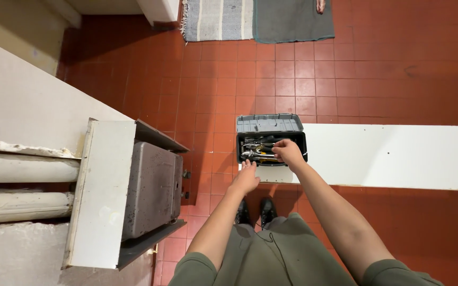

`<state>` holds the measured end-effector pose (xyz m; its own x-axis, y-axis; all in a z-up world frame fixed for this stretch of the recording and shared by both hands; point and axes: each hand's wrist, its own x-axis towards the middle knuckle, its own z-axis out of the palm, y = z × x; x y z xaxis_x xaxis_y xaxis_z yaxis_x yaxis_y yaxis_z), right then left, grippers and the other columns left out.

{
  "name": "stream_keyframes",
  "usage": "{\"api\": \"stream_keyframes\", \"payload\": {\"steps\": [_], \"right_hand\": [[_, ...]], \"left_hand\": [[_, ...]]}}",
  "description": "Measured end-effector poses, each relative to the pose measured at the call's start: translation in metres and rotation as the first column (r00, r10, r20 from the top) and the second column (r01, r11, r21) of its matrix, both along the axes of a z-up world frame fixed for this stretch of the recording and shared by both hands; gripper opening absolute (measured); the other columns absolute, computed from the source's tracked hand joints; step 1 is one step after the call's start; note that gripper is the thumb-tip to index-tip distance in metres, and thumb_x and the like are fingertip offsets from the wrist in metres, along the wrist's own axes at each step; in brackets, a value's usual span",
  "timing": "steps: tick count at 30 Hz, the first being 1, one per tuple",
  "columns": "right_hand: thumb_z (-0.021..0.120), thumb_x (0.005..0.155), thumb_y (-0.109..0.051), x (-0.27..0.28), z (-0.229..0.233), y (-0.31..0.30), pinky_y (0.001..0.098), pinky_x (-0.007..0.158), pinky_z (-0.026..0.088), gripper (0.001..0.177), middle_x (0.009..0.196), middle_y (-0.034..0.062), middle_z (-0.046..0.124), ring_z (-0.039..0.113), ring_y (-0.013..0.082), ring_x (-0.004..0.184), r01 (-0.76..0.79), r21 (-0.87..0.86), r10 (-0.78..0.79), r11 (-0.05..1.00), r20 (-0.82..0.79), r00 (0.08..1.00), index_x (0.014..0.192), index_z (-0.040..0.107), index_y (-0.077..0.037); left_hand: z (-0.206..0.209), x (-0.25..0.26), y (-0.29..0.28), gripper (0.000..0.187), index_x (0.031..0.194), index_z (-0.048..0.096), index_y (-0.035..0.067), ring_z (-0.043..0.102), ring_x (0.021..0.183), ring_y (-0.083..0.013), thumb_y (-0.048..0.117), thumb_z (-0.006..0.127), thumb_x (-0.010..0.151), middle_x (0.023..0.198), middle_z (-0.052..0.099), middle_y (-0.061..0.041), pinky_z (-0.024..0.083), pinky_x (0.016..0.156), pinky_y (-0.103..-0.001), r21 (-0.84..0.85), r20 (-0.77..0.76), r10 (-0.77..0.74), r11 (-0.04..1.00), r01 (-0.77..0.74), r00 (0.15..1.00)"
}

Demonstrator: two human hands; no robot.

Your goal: Handling and inspecting small components for furniture assembly.

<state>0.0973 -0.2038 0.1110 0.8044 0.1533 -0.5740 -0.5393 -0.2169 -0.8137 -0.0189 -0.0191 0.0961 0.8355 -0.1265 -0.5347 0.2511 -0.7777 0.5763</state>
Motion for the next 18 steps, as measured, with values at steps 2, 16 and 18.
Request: {"api": "stream_keyframes", "payload": {"steps": [2,16,18], "right_hand": [[0.073,0.088,-0.007,-0.011,0.017,0.001,0.0297,0.060,0.054,0.023,0.091,0.0055,0.068,0.066,0.0139,0.072,-0.020,-0.032,0.020,0.999,-0.014,1.000,0.109,0.065,0.000],[0.074,0.089,-0.010,-0.077,0.092,-0.033,0.0292,0.059,0.056,0.017,0.082,0.0050,0.068,0.068,0.0140,0.066,-0.049,0.056,0.046,0.997,0.051,0.998,0.099,0.063,-0.001],[0.075,0.088,-0.008,-0.085,0.095,-0.035,0.0300,0.052,0.052,0.021,0.075,0.0039,0.062,0.063,0.0146,0.060,0.028,0.065,-0.034,0.998,0.102,0.994,0.094,0.055,-0.004]], "left_hand": [[0.022,-0.004,-0.002,0.078,0.157,0.030,0.003,0.015,0.155,-0.0387,0.024,0.068,0.092,0.167,0.016,-0.025,0.030,0.120,-0.046,-0.023,0.015,0.019,1.000,-0.019,1.000],[0.043,-0.043,-0.006,0.074,0.154,0.040,0.003,0.013,0.157,-0.0362,0.025,0.071,0.091,0.164,0.021,-0.027,0.024,0.122,-0.041,-0.371,0.118,0.250,0.909,-0.191,0.961],[0.059,-0.047,-0.004,0.072,0.151,0.045,0.006,0.030,0.152,-0.0319,0.028,0.071,0.089,0.162,0.029,-0.025,0.035,0.117,-0.037,-0.465,0.037,0.339,0.838,-0.284,0.940]]}}
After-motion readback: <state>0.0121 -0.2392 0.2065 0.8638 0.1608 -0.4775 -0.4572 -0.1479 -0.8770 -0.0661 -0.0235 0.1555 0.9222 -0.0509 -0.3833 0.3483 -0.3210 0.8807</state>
